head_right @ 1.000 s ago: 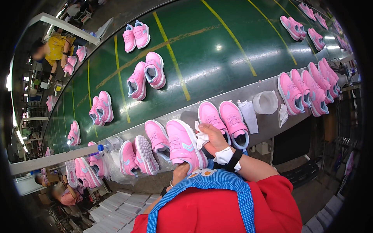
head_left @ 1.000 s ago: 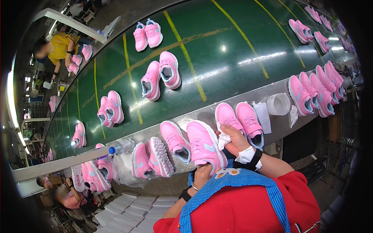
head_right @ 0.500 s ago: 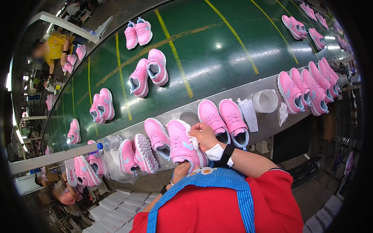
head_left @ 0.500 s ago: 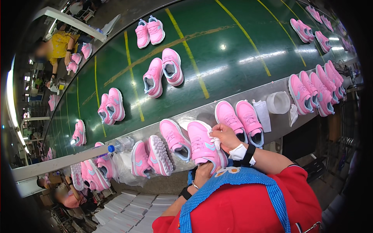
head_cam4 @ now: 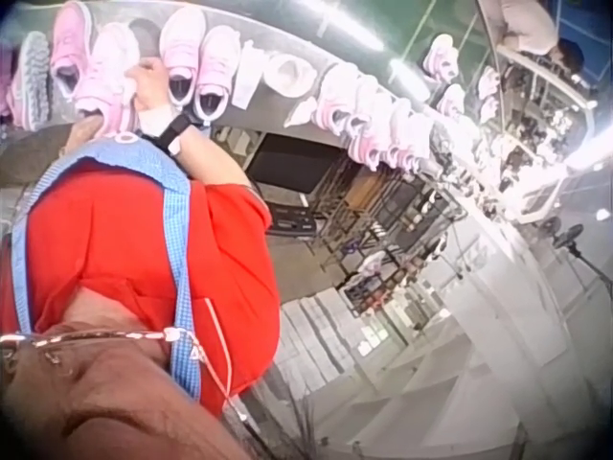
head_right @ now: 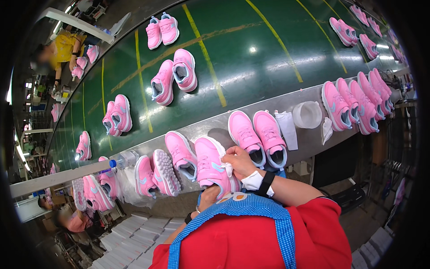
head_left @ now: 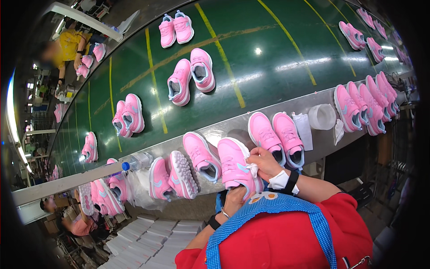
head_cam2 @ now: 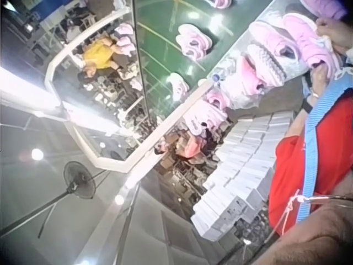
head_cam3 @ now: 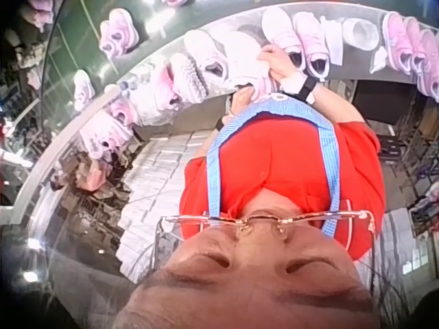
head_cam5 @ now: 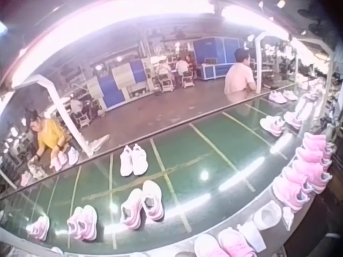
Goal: The person picks up pink shoes from a conveyor belt, wipes them with a cloth, and places them on a work surface. They also pick up shoes from the surface to wipe the soles and sides before setting them back down.
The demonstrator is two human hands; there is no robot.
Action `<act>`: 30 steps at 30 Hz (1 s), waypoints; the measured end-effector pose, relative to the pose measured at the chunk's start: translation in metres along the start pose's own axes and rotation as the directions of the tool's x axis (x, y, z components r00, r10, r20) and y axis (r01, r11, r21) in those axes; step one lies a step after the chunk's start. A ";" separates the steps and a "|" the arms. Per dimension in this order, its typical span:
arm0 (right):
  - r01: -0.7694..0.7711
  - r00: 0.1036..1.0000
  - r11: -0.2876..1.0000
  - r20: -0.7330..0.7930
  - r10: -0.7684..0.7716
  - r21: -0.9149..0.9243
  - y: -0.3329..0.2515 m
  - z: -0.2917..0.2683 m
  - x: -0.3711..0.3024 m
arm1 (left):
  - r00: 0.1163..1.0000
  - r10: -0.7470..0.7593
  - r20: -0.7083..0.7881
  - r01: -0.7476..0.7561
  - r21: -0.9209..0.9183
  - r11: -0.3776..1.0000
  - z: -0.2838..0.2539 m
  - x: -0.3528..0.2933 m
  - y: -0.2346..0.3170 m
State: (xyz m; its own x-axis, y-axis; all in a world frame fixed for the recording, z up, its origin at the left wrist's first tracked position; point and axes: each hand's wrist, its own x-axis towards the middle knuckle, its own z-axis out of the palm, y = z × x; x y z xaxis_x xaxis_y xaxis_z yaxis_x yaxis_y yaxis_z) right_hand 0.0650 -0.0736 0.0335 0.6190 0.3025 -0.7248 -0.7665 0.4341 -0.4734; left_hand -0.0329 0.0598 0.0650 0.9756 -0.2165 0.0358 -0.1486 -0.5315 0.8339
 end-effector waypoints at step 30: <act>-0.186 0.971 0.983 0.150 0.185 -0.004 -0.013 -0.011 -0.008 | 0.982 -0.176 0.063 0.182 -0.111 0.977 0.004 -0.008 0.005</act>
State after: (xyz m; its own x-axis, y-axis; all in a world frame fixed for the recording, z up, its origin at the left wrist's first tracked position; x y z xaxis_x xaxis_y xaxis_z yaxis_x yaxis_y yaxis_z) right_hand 0.0682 -0.0911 0.0393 0.4856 0.5016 -0.7160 -0.8689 0.3671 -0.3321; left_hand -0.0416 0.0558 0.0672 0.9744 -0.1708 -0.1462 0.0504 -0.4677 0.8824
